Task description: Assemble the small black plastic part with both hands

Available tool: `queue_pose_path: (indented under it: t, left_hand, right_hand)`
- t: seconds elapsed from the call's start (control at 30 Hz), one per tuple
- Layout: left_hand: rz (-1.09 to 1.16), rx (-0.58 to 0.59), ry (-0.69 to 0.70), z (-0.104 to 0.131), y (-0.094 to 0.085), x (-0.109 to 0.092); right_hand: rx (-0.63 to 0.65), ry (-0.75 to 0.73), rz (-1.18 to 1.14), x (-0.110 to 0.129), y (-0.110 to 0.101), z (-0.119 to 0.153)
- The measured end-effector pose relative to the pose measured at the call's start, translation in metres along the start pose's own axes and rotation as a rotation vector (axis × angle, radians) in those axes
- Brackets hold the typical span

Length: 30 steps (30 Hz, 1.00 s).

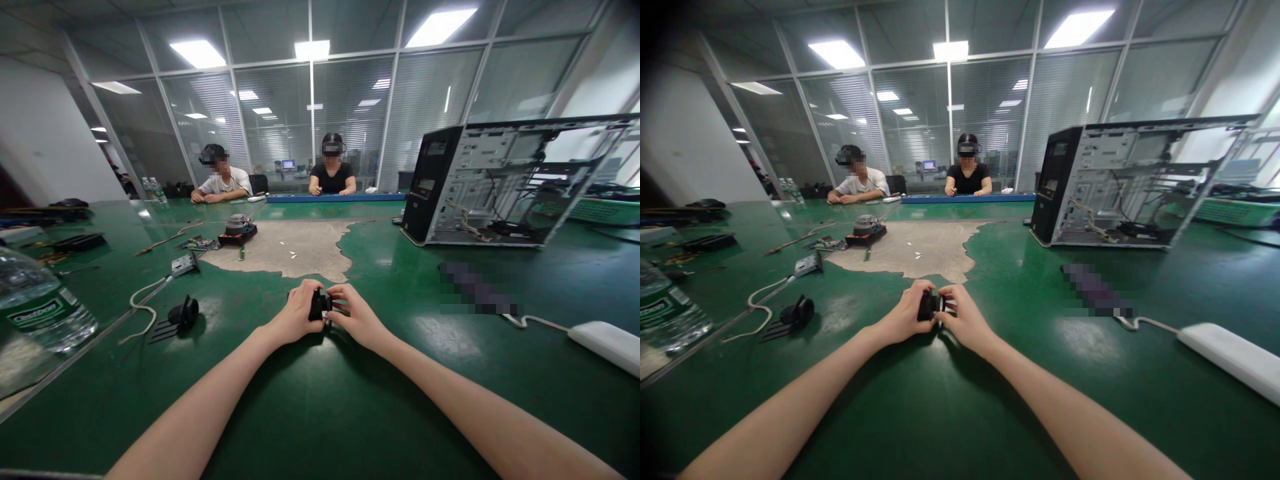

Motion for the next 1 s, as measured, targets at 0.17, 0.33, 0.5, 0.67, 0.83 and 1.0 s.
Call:
queue_pose_path:
  t: [0.17, 0.33, 0.5, 0.67, 0.83, 1.0]
  left_hand:
    - [0.004, 0.000, -0.012, 0.001, 0.000, 0.000]
    - [0.014, -0.001, 0.042, 0.002, -0.002, -0.009]
    - [0.004, -0.004, 0.036, 0.002, -0.001, -0.010]
    - [0.019, 0.003, 0.014, 0.001, 0.001, -0.007]
    - [0.031, -0.008, 0.022, 0.001, 0.000, -0.007]
    - [0.026, -0.011, 0.021, 0.001, -0.001, -0.008]
  right_hand:
    - [-0.064, 0.144, -0.092, -0.010, -0.005, 0.000]
    - [-0.006, 0.247, -0.186, -0.015, 0.000, -0.005]
    - [0.031, 0.222, -0.193, -0.016, 0.000, -0.004]
    - [0.085, 0.163, -0.233, -0.008, 0.005, -0.001]
    - [0.026, 0.187, -0.199, -0.009, 0.004, 0.000]
    - [0.032, 0.182, -0.151, -0.012, 0.005, -0.002]
Point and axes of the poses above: each hand's wrist, its own z-axis away from the middle knuckle, its own y-axis out of the palm, x = y × z, the point moved 7 cm from there along -z, towards the middle knuckle, and after that the axes turned 14 degrees about -z, right-handed, at the moved point
